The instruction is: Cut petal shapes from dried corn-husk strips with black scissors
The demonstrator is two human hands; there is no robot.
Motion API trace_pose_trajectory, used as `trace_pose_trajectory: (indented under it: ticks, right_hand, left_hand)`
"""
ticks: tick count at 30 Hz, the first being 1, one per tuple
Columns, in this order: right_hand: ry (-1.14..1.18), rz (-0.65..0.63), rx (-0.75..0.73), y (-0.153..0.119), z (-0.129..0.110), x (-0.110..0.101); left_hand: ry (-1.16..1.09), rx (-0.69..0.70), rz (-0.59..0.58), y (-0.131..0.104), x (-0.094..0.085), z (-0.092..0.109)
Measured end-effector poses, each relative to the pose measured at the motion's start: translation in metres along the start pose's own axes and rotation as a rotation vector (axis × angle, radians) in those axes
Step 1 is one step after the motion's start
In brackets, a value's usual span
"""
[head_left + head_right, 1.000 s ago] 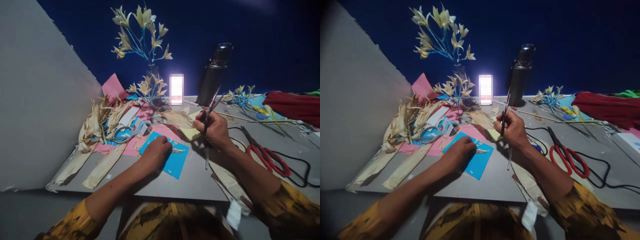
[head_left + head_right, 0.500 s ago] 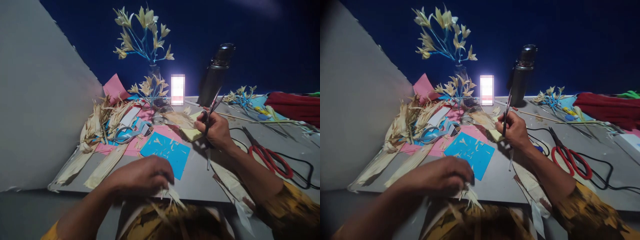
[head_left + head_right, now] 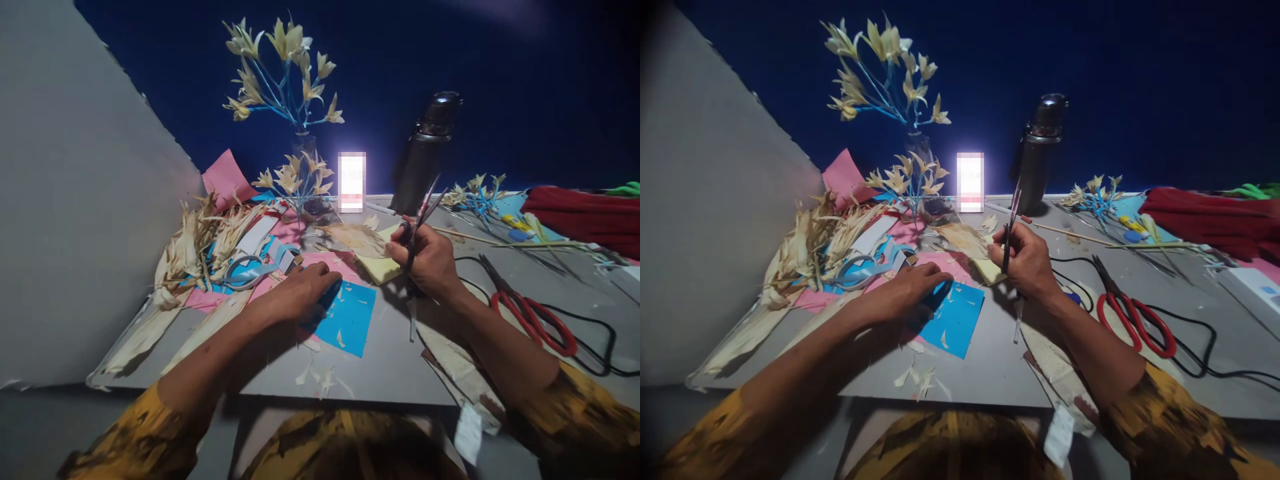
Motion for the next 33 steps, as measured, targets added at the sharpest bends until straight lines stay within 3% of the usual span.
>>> trace_pose_trajectory:
  ticks: [2,4,8,10,12,16,20,26,30,33]
  right_hand:
    - [0.071,0.024,0.063,0.0,0.0,0.0]
    - [0.19,0.069,0.152,-0.002,-0.001,0.003]
    - [0.416,0.155,0.322,-0.011,-0.007,0.012]
    - [0.437,0.129,0.402,-0.017,-0.007,0.017]
    - [0.439,0.037,0.438,-0.021,-0.005,0.021]
    - [0.409,-0.157,0.384,-0.025,0.001,0.027]
    - [0.224,-0.31,0.283,-0.025,0.002,0.031]
    - [0.136,-0.332,0.315,-0.025,0.0,0.034]
    - [0.16,-0.323,0.311,-0.026,0.004,0.035]
    - [0.175,-0.326,0.303,-0.027,0.006,0.037]
  left_hand:
    - [-0.175,-0.029,0.08,0.004,-0.007,0.003]
    - [-0.516,-0.105,0.139,0.01,-0.013,0.009]
    - [-1.392,-0.25,0.033,0.027,-0.005,0.029]
    - [-1.697,-0.252,0.058,0.034,0.003,0.035]
    - [-1.83,-0.276,0.161,0.038,0.01,0.034]
    - [-1.84,-0.339,0.263,0.039,0.02,0.026]
    - [-1.667,-0.408,0.298,0.037,0.025,0.026]
    - [-1.66,-0.416,0.225,0.037,0.028,0.025]
    - [-1.414,-0.411,0.222,0.035,0.026,0.024]
    - [-1.343,-0.333,0.206,0.033,0.027,0.03]
Point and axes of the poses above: each hand's wrist, its own y-axis towards the middle knuckle, its own x-axis out of the palm, z = x × y, the point moved 2 cm from there along y, towards the middle knuckle, and after that the axes turned 14 degrees about -x, right-handed, at the moved point
